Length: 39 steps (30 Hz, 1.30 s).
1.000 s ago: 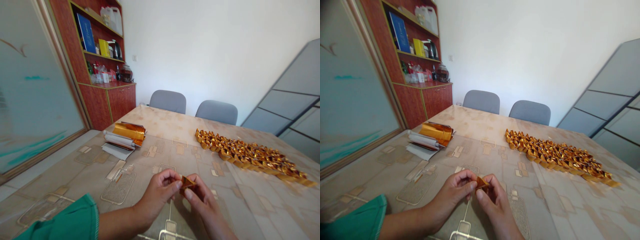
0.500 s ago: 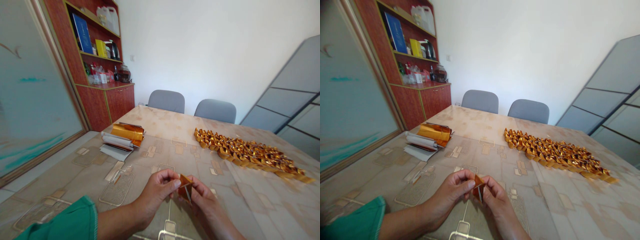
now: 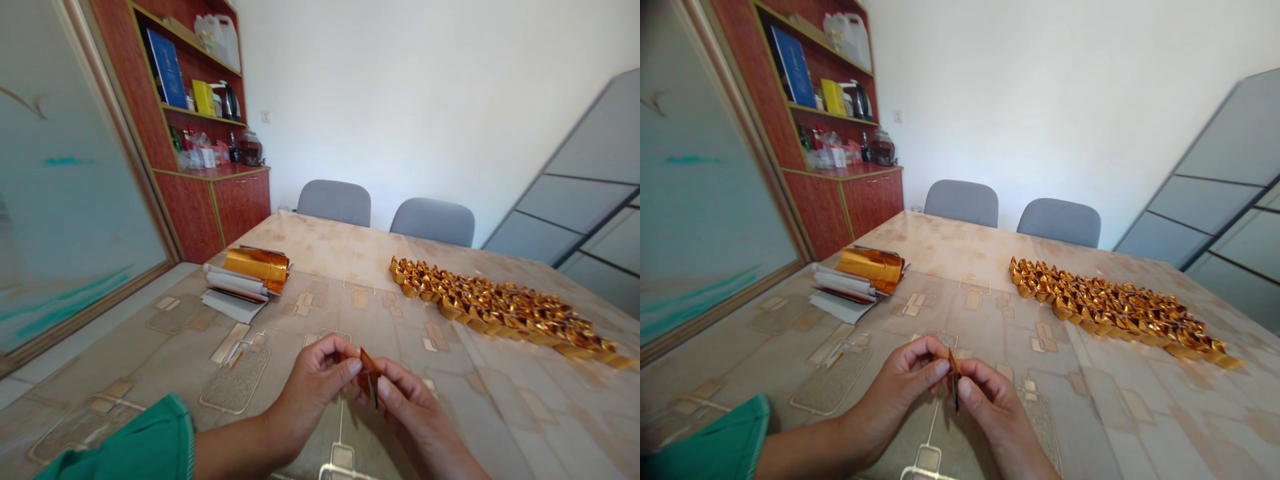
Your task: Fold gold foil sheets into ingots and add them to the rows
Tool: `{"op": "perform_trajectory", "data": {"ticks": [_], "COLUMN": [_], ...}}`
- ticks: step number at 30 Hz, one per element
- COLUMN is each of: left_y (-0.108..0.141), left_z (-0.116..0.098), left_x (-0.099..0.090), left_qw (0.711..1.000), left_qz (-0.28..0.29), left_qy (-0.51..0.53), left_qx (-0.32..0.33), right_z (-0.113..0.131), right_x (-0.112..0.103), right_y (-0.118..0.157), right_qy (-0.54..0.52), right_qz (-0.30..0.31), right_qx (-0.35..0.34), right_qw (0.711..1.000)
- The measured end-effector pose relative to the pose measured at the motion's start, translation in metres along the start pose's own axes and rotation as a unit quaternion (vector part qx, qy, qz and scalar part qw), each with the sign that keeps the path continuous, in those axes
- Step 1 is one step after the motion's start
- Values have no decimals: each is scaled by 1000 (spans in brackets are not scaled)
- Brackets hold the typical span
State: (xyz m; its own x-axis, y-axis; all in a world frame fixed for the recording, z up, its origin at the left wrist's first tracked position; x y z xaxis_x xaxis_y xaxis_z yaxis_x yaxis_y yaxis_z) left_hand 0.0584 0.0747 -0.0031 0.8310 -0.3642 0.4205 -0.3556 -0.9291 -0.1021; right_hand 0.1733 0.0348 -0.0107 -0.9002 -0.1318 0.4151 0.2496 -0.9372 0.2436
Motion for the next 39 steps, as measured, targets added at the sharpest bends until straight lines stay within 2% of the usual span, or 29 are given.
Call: {"op": "perform_trajectory", "data": {"ticks": [8, 15, 21, 24, 29, 31, 35, 39], "left_y": [2, 6, 5, 5, 7, 7, 5, 4], "left_z": [6, 9, -1, -5, -3, -4, -2, 1], "left_x": [5, 10, 10, 9, 12, 14, 12, 11], "left_qw": [998, 996, 999, 999, 991, 988, 991, 992], "left_qz": [14, 21, 15, 39, 99, 107, 85, 90], "left_qy": [47, 67, 37, 25, 87, 107, 104, 91], "left_qx": [-36, -47, -23, 8, 24, 20, 1, -1], "right_z": [-5, -2, 2, 2, 7, 9, 18, 28], "right_x": [7, 8, 3, -1, -2, -2, -4, -4], "right_y": [1, 1, 1, 0, -3, -2, 4, 11], "right_qy": [-121, -75, -52, -57, -76, -57, 15, 99], "right_qz": [57, 47, 22, 12, 26, 17, -27, -86], "right_qx": [32, 13, -7, -16, -47, -58, -92, -144], "right_qw": [991, 996, 998, 998, 996, 997, 995, 981]}}
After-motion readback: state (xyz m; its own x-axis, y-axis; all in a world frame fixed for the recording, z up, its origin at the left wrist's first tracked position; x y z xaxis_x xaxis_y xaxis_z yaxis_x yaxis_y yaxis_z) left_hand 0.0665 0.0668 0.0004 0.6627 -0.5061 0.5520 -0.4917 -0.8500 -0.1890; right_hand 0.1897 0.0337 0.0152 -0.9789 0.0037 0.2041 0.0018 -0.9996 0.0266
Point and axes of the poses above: each hand's wrist, its own y-axis away from the middle knuckle, its own x-axis out of the palm, z = x × y, the point moved 7 cm from there along -y, towards the middle knuckle, and after that the axes turned 8 degrees about x, right-handed, at the moved point
